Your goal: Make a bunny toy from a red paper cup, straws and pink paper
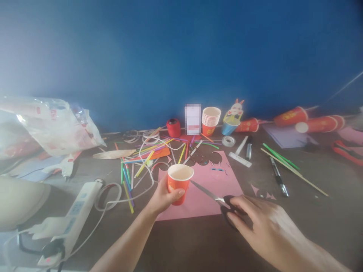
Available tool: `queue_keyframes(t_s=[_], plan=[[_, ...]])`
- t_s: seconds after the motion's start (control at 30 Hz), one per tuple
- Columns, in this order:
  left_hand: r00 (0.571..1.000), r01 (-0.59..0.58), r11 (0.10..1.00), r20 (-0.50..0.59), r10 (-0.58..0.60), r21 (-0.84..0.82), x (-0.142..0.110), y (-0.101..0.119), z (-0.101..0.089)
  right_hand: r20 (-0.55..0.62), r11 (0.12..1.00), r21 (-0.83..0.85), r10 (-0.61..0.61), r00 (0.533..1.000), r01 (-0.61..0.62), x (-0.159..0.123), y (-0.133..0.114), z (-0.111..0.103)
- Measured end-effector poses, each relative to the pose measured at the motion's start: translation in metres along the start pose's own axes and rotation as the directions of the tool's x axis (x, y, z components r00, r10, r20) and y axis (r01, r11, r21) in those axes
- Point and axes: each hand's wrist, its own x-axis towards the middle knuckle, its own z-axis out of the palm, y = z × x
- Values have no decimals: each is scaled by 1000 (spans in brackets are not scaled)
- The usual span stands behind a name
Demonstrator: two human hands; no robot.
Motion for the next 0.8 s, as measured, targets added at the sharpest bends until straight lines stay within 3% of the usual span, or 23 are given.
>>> queue_keyframes(t_s=[0.1, 0.17, 0.23, 0.3, 0.37, 0.4, 0.47, 0.57, 0.63, 0.67, 0.73, 0.8], plan=[[1000, 8, 1000, 15, -8, 11, -1, 0, 0, -54, 999, -31, -26, 998, 25, -1, -3, 2], [1000, -2, 999, 27, 1, 32, -1, -1, -1, 80, 990, 113, 77, 994, -86, 3, -4, 0], [999, -23, 998, 26, 21, 64, -1, -3, -2, 331, 902, 332, 163, 929, -277, 11, -3, -3], [999, -38, 995, 20, 36, 92, -1, -4, -3, 546, 730, 491, 168, 821, -476, 19, -1, -7], [999, -43, 993, 20, 41, 109, -1, -5, -4, 651, 591, 550, 139, 746, -590, 24, 3, -9], [999, -43, 992, 24, 41, 114, -1, -5, -4, 662, 575, 552, 137, 737, -604, 25, 4, -9], [999, -32, 993, 36, 28, 116, -1, -3, -3, 589, 677, 511, 174, 789, -530, 22, 6, -7], [998, -5, 997, 64, 0, 81, 0, -1, -3, 278, 920, 294, 179, 944, -261, 12, 3, -1], [997, -4, 998, 71, 0, 62, 0, 0, -3, 140, 972, 181, 125, 982, -149, 6, 1, 3], [997, -9, 998, 72, 4, 61, 0, 0, -3, 132, 972, 183, 121, 984, -144, 5, -1, 4], [998, -13, 997, 70, 8, 74, 1, -1, -3, 238, 923, 305, 164, 957, -234, 6, -2, 4], [998, -23, 995, 61, 17, 95, 1, -4, -4, 444, 768, 488, 191, 875, -415, 13, -1, 3]])
